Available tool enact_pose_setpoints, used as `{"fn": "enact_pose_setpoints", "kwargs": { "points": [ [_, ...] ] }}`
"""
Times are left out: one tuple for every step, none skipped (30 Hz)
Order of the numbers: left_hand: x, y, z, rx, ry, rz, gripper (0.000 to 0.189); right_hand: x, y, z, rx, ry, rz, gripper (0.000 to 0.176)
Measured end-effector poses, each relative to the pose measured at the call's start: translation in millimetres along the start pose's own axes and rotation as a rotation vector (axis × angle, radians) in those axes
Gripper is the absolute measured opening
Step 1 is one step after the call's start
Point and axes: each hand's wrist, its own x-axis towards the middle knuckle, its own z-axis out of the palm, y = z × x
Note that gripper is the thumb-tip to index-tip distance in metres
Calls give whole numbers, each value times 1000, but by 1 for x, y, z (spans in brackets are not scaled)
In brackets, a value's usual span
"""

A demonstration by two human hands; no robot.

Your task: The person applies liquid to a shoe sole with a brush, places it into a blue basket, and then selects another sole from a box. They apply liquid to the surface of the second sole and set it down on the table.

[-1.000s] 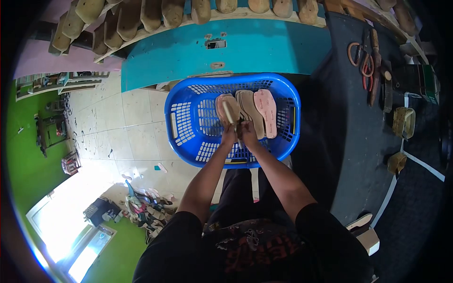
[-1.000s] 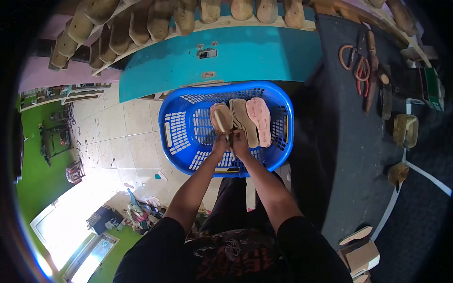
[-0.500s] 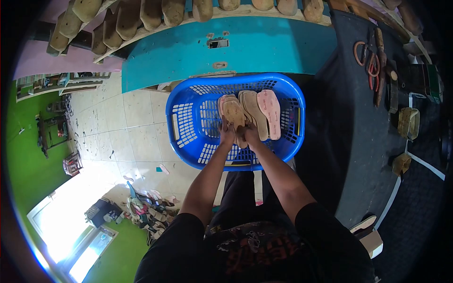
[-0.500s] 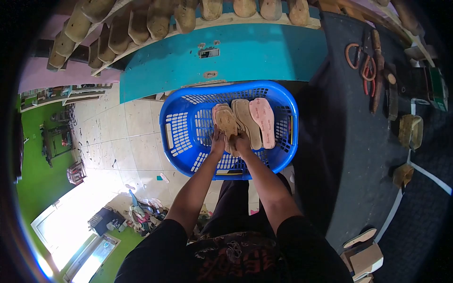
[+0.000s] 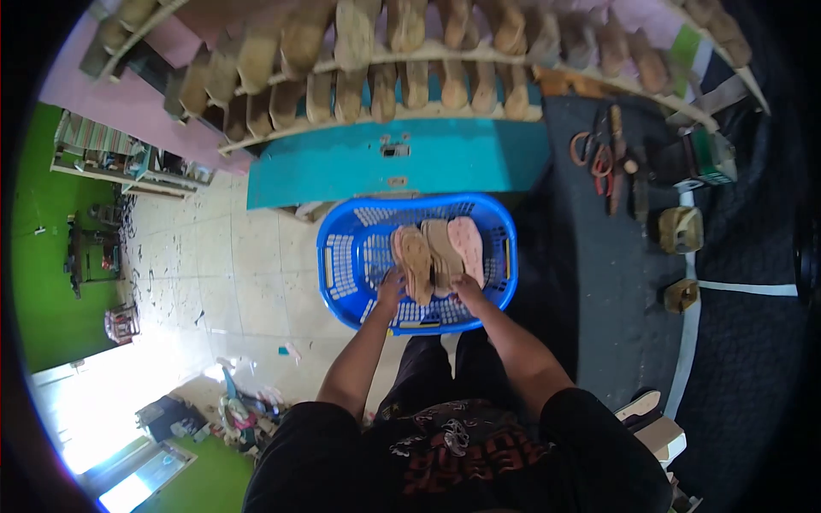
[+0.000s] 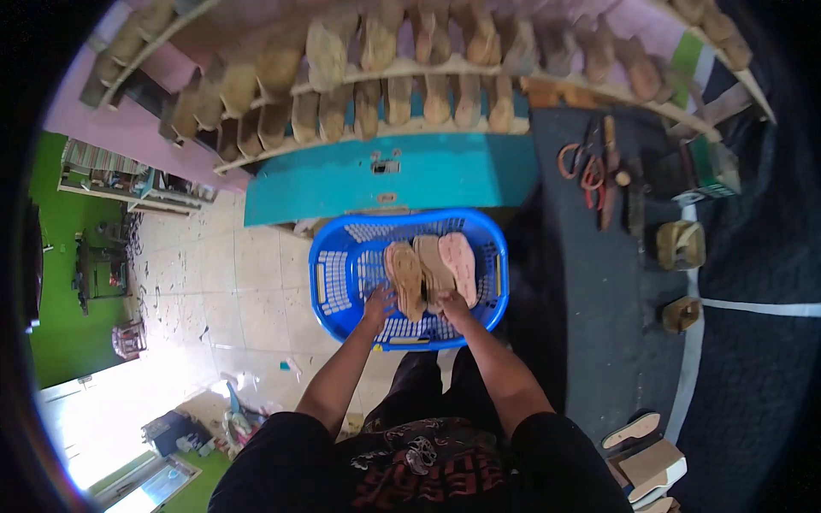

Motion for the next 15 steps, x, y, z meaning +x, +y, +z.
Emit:
{"fn": "enact_pose_setpoints", "kwargs": {
  "points": [
    [-7,1,-5,-29,0,3,62,-4,8,-9,27,35,-51,27],
    [-10,2,-10,-55,-3,6,61,-10,10,-19,57,71,-106,28],
    [-21,7,-14,-111,-27,13,60,-30,-7,-29,61,64,-89,28],
    [-34,13,-15,-161,-51,13,60,-52,-20,-37,71,59,-68,29],
    [-50,24,-12,-158,-30,5,60,-62,-22,-45,105,75,-46,28],
    [-65,32,-8,-151,-8,-9,59,-74,-33,-54,143,79,-81,28],
    [-70,34,-9,-144,-22,-1,59,-90,-39,-62,183,85,-109,28],
    [-74,34,-11,-134,-35,-1,59,-107,-40,-70,226,91,-131,28],
    [-76,34,-10,-121,-48,-6,59,-127,-47,-73,248,115,-165,29],
    [-78,36,-6,-68,-65,17,59,-140,-48,-79,257,118,-221,29],
    [-81,37,-1,-10,-85,37,59,-153,-48,-85,270,127,-276,29],
    [-84,37,4,53,-104,53,59,-167,-44,-90,289,139,-325,29],
    [-81,33,9,74,-139,79,58,-184,-42,-91,333,160,-374,30],
    [-81,32,19,95,-158,86,55,-201,-39,-96,360,170,-388,33],
    [-82,33,35,119,-180,96,53,-219,-37,-98,385,199,-406,32]
  ]
}}
